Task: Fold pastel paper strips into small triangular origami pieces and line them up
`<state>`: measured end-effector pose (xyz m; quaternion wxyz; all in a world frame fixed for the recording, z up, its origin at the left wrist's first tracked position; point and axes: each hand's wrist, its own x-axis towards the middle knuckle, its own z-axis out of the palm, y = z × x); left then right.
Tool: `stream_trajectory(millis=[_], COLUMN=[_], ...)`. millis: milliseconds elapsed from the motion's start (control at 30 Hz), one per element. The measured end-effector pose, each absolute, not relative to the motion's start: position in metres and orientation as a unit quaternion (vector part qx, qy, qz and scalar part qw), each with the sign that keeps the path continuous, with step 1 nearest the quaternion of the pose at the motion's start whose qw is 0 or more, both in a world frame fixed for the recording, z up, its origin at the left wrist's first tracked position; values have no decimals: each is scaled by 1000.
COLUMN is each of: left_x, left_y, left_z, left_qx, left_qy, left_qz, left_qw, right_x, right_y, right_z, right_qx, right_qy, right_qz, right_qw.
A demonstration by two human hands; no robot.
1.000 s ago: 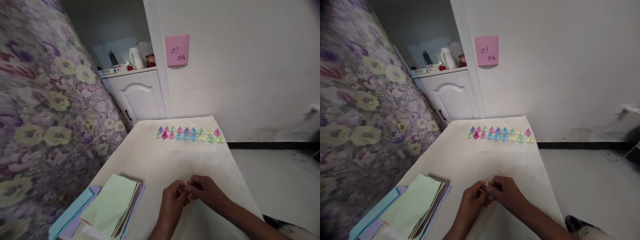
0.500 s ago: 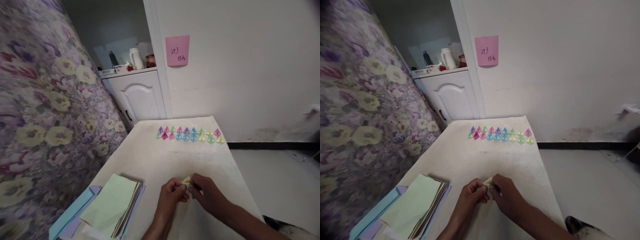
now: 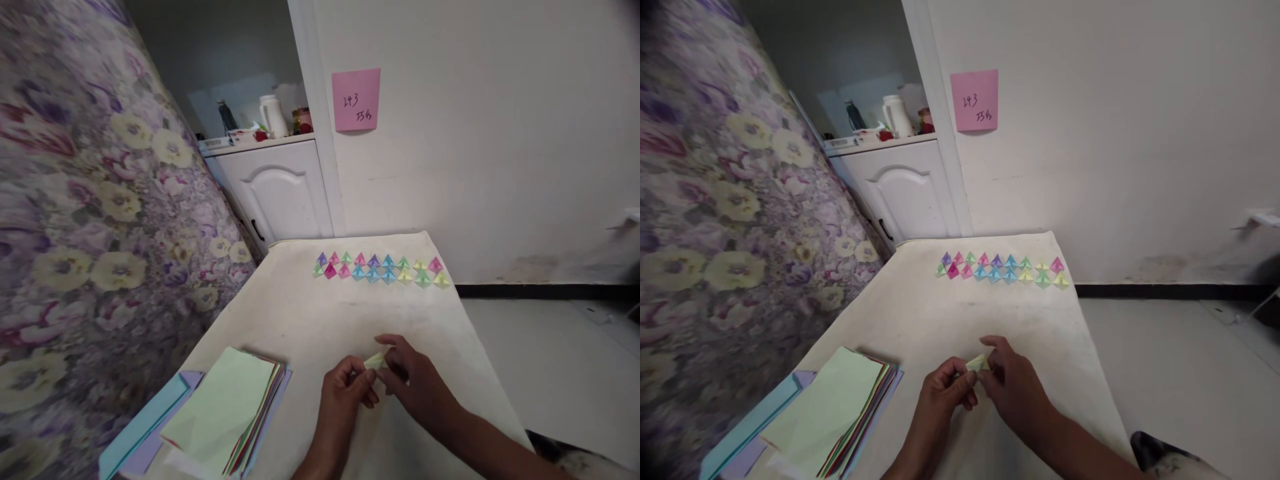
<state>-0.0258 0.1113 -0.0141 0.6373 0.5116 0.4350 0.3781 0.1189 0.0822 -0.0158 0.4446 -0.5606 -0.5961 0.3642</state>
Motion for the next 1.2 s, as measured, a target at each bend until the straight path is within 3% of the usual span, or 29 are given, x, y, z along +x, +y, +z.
stream_trajectory(millis=[133, 767, 1000, 1200], left_x=[-25, -18, -19, -19], left_y=[110, 107, 106, 110], left_z=[-14, -27, -27, -26], left_qx=[518, 470, 467, 448], left_qy=[452, 422, 422, 439], left_qz=[365, 319, 338, 350], left_qw=[628, 707, 700, 696], right_x=[124, 128, 130, 130], right_y=[90, 95, 95, 93], right_z=[-18, -25, -21, -19], right_qx=[-560, -534, -537, -584], right_qy=[-552, -476, -487, -535], right_qz=[430, 523, 515, 405], right_qw=[442, 463, 457, 458])
